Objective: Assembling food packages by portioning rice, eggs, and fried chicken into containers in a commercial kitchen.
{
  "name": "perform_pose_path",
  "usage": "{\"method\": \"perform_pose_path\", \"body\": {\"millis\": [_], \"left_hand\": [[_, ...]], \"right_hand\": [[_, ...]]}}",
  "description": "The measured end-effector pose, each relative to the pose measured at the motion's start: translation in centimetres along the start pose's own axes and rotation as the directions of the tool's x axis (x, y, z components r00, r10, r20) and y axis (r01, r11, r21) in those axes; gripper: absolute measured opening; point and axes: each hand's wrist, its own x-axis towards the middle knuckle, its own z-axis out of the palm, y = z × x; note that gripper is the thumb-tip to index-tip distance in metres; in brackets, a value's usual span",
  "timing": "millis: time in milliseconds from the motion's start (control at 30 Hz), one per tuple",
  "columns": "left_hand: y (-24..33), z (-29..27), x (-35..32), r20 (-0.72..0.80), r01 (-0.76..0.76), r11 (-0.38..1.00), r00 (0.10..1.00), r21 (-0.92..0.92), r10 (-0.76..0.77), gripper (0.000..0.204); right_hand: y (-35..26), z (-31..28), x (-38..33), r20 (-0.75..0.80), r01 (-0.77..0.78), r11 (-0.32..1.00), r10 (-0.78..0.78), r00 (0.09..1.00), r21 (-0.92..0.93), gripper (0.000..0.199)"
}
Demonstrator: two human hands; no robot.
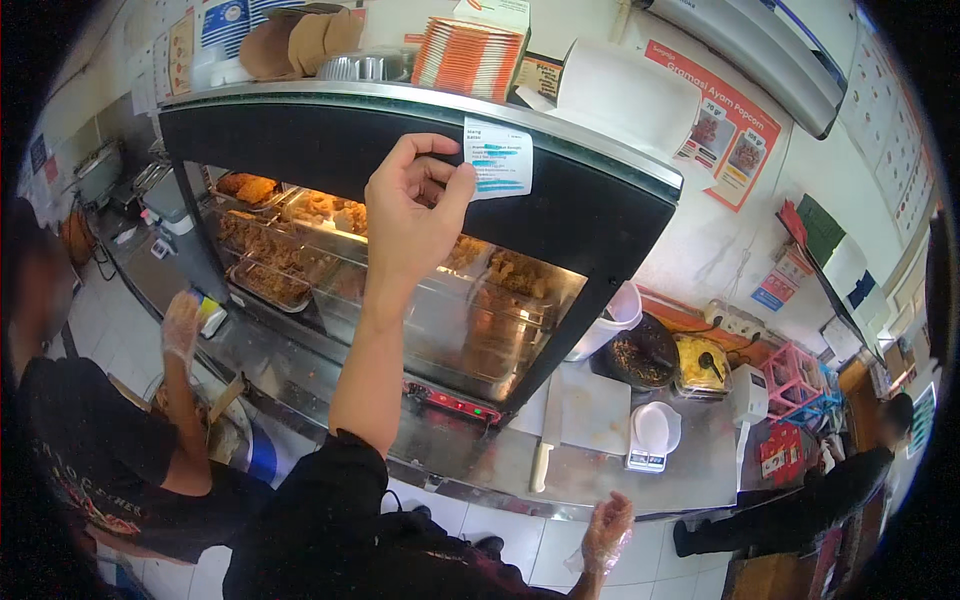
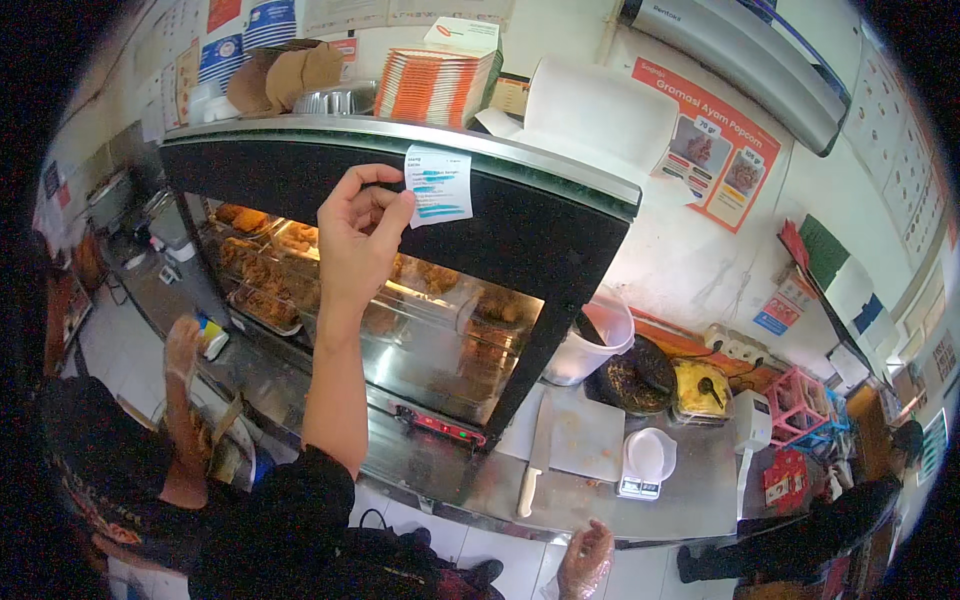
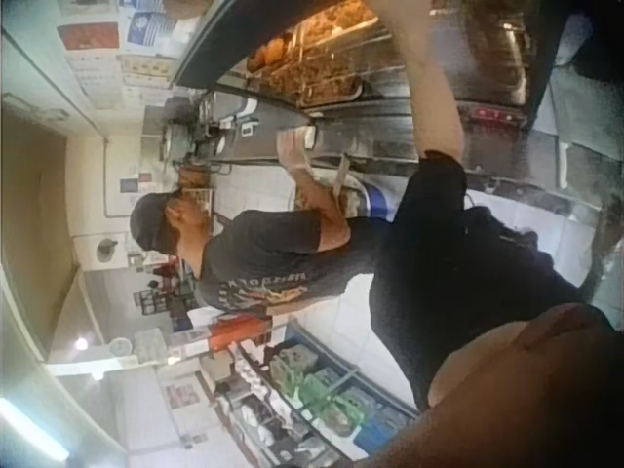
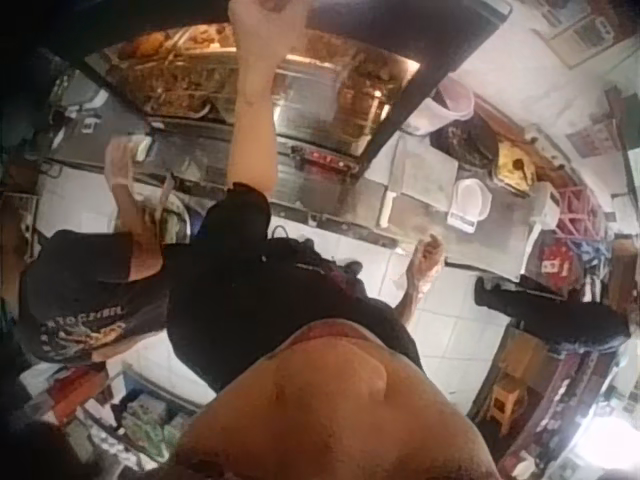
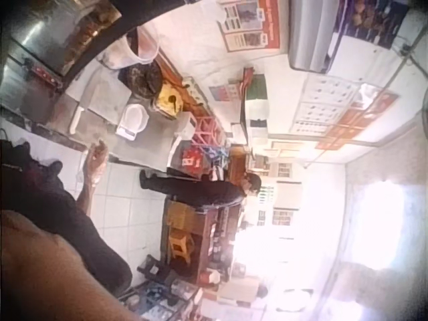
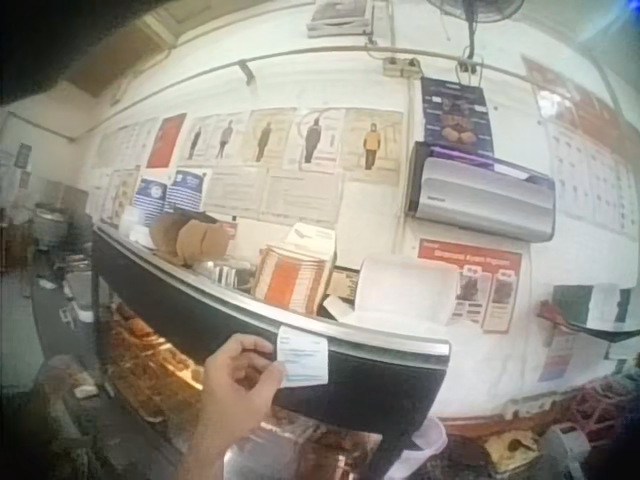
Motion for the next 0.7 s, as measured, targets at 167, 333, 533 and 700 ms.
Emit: {"method": "perform_pose_path", "body": {"millis": [167,333,533,700], "left_hand": [[-0.5,0.2,-0.4,-0.027,-0.018,1.0,0.999,0.01,0.018,0.018],[-0.3,0.5,-0.5,-0.092,-0.039,0.997,0.995,0.06,0.045,0.021],[1.0,5.0,-9.7,-0.214,-0.419,0.907,0.89,-0.031,0.404,0.015],[3.7,11.5,-31.6,0.666,0.126,0.856,0.687,-0.502,0.289,0.07]], "right_hand": [[3.6,-3.9,0.3,-0.048,-0.014,0.999,0.012,0.999,-0.041,0.03],[2.9,-5.8,0.7,-0.031,-0.032,0.987,0.027,0.999,-0.156,0.03],[3.9,-6.8,1.3,0.056,-0.303,0.768,0.33,0.942,0.565,0.057],[-9.3,-7.3,3.8,0.061,-0.094,0.151,0.213,0.975,0.984,0.102]]}}
